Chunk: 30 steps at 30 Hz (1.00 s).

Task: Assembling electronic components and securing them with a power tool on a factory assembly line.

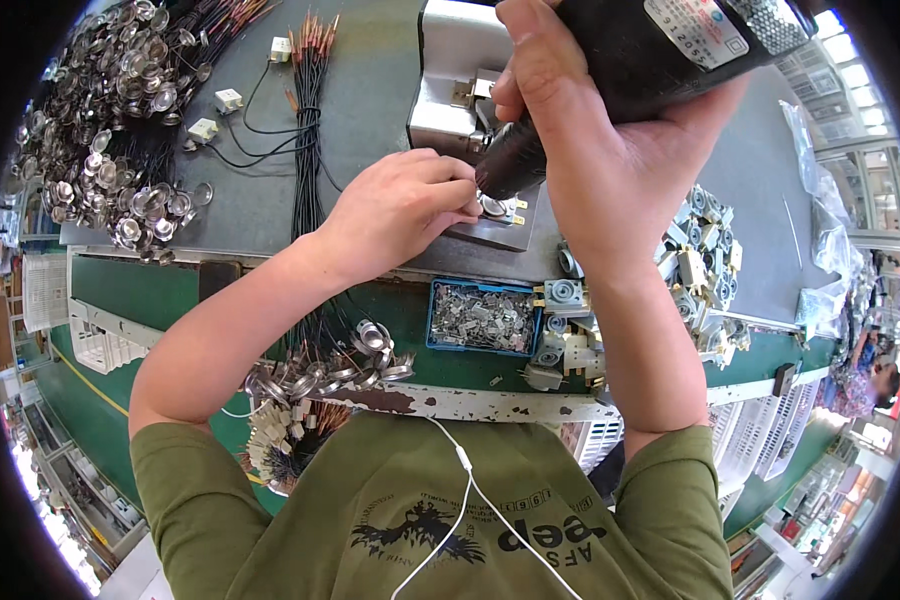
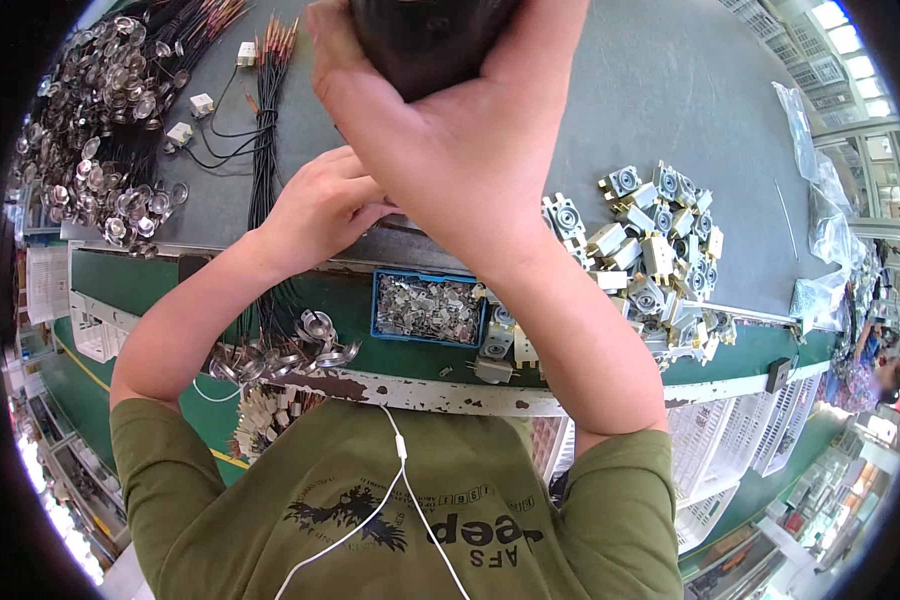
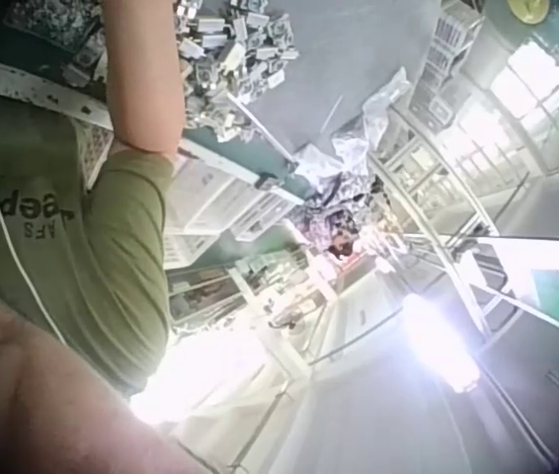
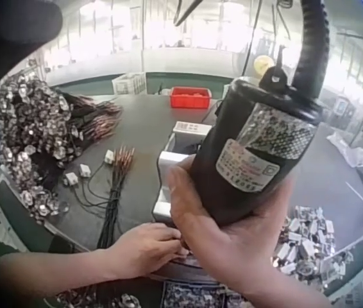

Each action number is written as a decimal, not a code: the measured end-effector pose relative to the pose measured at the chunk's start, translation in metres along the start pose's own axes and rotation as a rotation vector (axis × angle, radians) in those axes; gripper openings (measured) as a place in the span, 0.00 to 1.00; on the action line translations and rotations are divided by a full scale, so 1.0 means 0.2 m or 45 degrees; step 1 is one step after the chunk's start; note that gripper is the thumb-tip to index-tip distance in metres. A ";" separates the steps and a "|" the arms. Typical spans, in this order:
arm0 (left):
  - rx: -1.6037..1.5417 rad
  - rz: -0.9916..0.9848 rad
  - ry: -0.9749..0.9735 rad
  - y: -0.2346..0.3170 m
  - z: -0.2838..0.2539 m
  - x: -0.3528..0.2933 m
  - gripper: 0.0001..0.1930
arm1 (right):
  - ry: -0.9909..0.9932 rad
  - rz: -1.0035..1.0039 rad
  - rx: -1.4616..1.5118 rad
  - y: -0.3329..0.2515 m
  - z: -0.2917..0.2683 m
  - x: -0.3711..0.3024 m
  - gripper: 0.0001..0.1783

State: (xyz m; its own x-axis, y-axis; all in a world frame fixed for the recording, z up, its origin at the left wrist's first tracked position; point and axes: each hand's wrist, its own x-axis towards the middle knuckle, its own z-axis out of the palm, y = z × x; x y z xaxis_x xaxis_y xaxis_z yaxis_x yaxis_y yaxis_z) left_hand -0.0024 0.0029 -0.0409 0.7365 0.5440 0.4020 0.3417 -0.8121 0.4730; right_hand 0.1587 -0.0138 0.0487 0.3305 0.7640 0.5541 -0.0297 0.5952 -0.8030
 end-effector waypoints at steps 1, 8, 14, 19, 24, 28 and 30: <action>-0.006 -0.001 -0.003 0.00 0.00 0.00 0.06 | -0.030 0.005 0.029 0.01 0.00 0.00 0.25; 0.022 0.032 0.023 0.01 0.01 0.02 0.06 | -0.379 -1.016 0.661 0.34 0.02 0.19 0.31; -0.065 -0.103 -0.067 0.01 -0.03 0.00 0.09 | -0.299 0.168 0.105 -0.04 0.04 0.02 0.34; -0.045 -0.407 -0.213 0.06 -0.07 0.06 0.14 | -0.575 -0.640 0.650 0.16 -0.01 0.14 0.35; 0.077 -0.418 -0.475 0.07 -0.11 0.10 0.15 | -0.161 0.286 0.033 -0.04 0.03 0.02 0.25; 0.092 -0.396 -0.508 0.07 -0.13 0.12 0.14 | -0.231 0.299 -0.074 -0.08 0.03 0.00 0.22; 0.073 -0.399 -0.504 0.07 -0.12 0.11 0.13 | -0.222 0.207 0.018 -0.07 0.03 -0.02 0.22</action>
State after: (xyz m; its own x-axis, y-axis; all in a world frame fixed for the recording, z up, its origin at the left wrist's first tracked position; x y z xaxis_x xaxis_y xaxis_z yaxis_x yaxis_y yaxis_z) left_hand 0.0049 0.0086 -0.0060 0.7542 0.6510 -0.0856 0.6052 -0.6387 0.4751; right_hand 0.1518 -0.0232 0.0604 0.1522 0.8809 0.4482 -0.0829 0.4633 -0.8823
